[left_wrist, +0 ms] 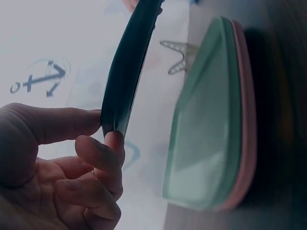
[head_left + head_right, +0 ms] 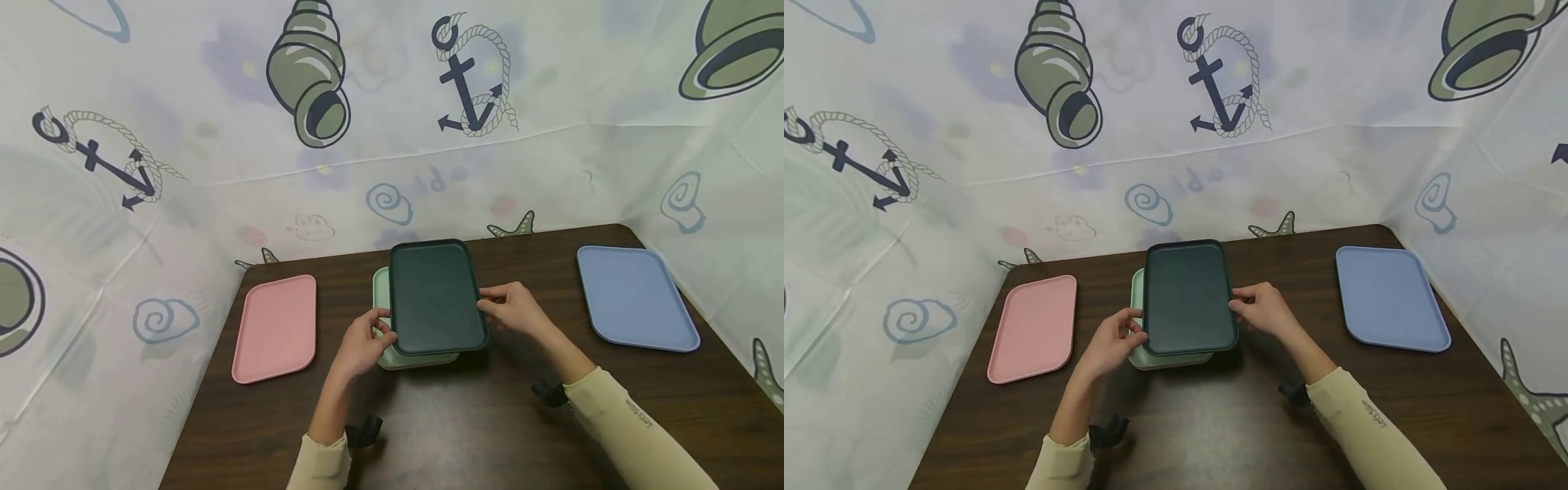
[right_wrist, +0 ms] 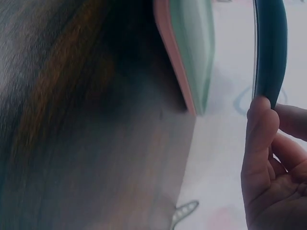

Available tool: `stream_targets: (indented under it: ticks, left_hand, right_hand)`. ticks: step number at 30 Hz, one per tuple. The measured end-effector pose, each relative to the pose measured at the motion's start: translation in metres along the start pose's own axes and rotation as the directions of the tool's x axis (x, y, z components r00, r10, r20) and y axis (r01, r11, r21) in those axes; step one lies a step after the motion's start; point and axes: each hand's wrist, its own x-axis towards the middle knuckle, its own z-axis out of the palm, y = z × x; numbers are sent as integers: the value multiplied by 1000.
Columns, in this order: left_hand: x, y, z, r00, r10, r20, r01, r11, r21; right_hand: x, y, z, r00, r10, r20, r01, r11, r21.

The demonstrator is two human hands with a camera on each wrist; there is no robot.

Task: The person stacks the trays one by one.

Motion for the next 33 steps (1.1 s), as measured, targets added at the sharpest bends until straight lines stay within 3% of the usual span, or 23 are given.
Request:
stream_targets:
  ticks: [7, 16, 25, 33]
  left_hand:
    - [-6, -24, -9, 999, -29, -46, 29, 1000, -5]
    - [-7, -41, -13, 996, -72, -47, 75, 995, 60]
    - [-4, -51, -9, 995, -50, -83, 63, 983, 174]
    - [-4, -52, -6, 994, -65, -91, 83, 975, 208]
  right_hand:
    - [14, 2, 27, 999, 30, 46, -29, 1000, -10]
    - [24, 3, 44, 997, 54, 53, -52, 997, -51]
    - [28, 3, 48, 994, 87, 64, -80, 992, -93]
    - [29, 6, 50, 995, 83, 61, -74, 988, -137]
